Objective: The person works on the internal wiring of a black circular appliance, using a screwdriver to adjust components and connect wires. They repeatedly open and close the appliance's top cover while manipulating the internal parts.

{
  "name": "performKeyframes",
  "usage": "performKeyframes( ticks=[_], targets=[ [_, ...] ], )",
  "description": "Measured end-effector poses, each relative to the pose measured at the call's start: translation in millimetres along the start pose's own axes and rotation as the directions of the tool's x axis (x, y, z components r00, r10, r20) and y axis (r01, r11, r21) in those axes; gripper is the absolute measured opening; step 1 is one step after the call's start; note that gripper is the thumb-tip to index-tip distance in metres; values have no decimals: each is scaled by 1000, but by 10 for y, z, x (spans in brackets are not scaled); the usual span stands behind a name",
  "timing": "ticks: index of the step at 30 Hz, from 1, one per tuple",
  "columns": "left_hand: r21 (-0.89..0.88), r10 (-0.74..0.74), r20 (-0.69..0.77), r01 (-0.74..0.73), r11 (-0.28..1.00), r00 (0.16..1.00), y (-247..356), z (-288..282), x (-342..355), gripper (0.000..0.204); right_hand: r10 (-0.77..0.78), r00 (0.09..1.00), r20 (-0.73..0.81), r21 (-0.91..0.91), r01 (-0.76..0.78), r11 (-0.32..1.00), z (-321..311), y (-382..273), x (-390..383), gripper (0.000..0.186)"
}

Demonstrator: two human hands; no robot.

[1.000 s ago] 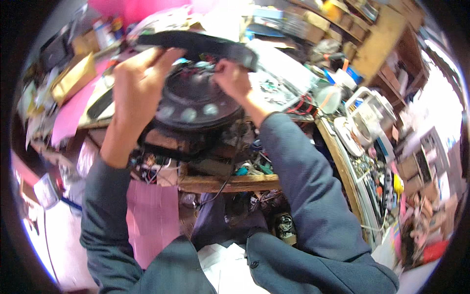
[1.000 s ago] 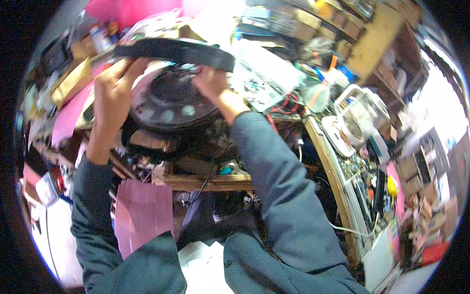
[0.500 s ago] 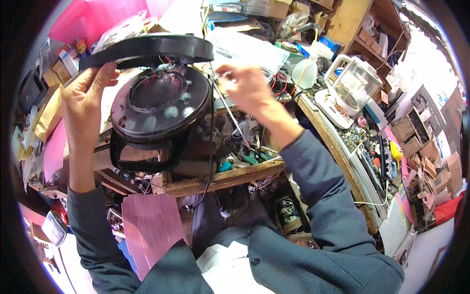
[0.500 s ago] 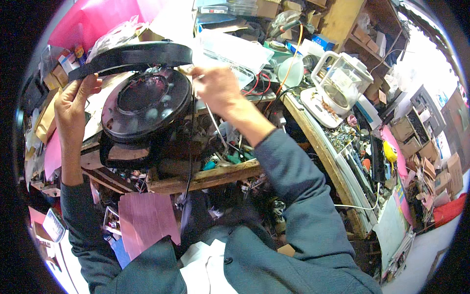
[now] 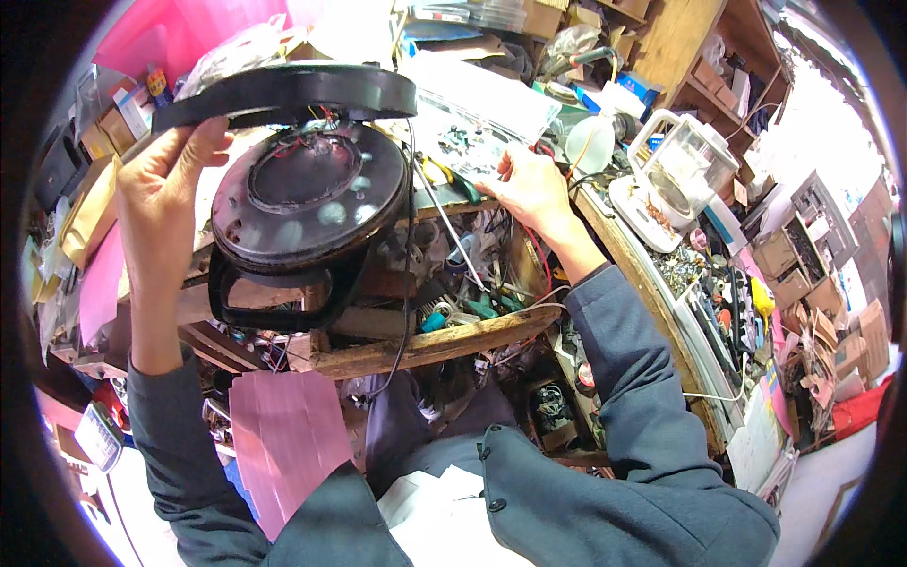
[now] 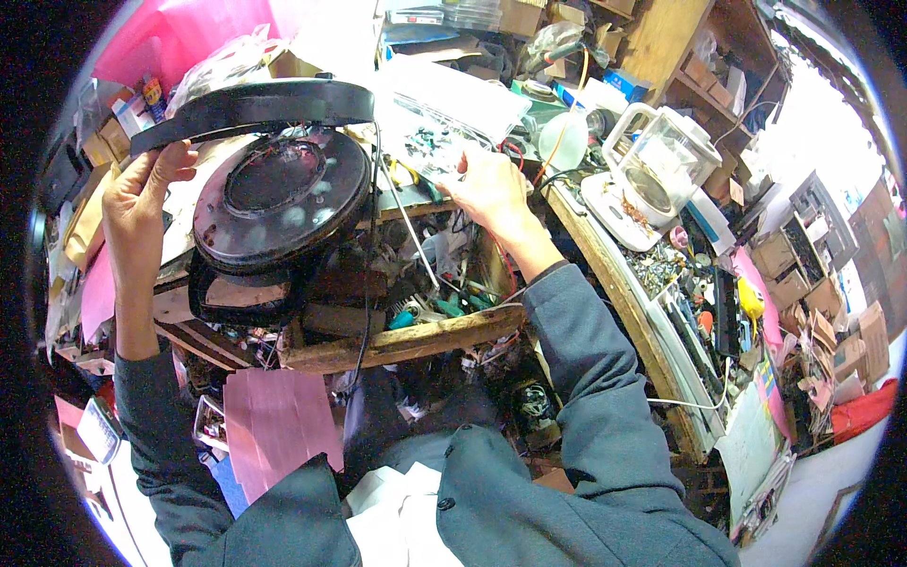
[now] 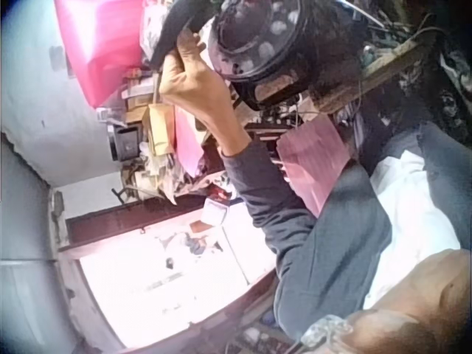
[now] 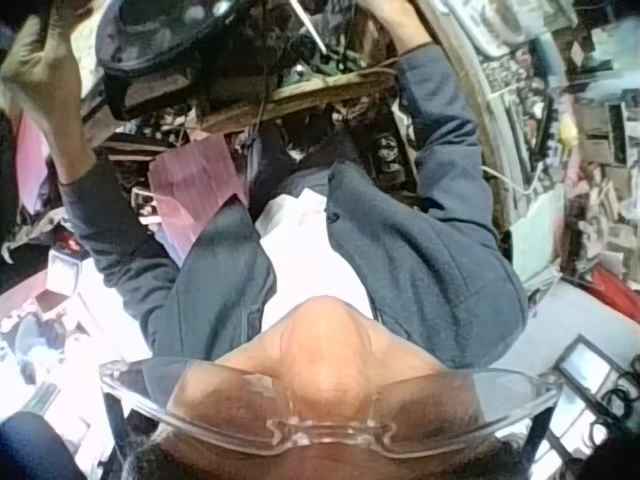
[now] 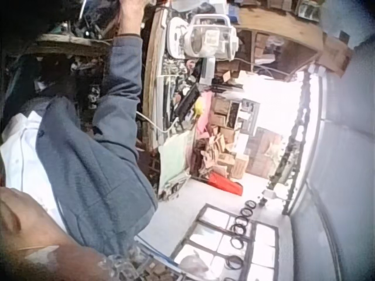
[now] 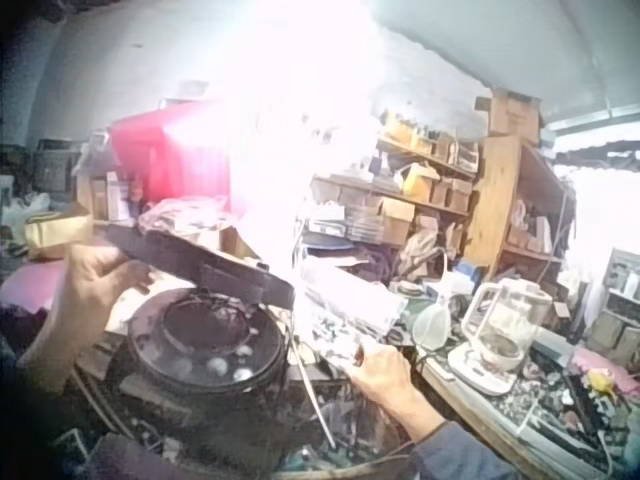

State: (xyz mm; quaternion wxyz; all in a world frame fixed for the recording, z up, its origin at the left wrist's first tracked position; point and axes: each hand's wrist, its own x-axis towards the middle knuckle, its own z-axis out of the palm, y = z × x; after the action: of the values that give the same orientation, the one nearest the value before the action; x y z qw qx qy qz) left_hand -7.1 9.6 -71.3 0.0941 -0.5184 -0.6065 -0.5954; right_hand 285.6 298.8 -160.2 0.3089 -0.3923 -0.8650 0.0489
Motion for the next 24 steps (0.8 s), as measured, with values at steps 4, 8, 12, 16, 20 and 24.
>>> performKeyframes(
  ticks=[4, 8, 12, 16, 20, 24],
  targets=[
    [0, -23, -2, 23, 1000, 1000, -27, -12, -9, 33, 6, 1000, 28, 28, -7, 1000, 22, -1, 33, 48],
    [-6, -33, 14, 33, 999, 999, -54, -72, -27, 31, 15, 990, -137, 20, -13, 1000, 21, 159, 236, 32],
    [13, 1, 25, -1, 1000, 1000, 51, 12, 10, 32, -252, 914, -318, -193, 197, 961, -21, 564, 758, 36],
    [94, -37, 18, 36, 995, 999, 70, -38, -37, 36, -192, 967, 167, -409, 245, 879, -130, 524, 1212, 81],
    [69, -40, -46, 43, 997, 998, 42, -47, -93, 35, -222, 925, 307, -241, 302, 922, -101, 684, 1452, 105],
    [143, -92, -13, 93, 985, 996, -43, -146, -212, 37, -57, 936, 348, -335, 181, 925, -202, 556, 1435, 115]
  ],
)
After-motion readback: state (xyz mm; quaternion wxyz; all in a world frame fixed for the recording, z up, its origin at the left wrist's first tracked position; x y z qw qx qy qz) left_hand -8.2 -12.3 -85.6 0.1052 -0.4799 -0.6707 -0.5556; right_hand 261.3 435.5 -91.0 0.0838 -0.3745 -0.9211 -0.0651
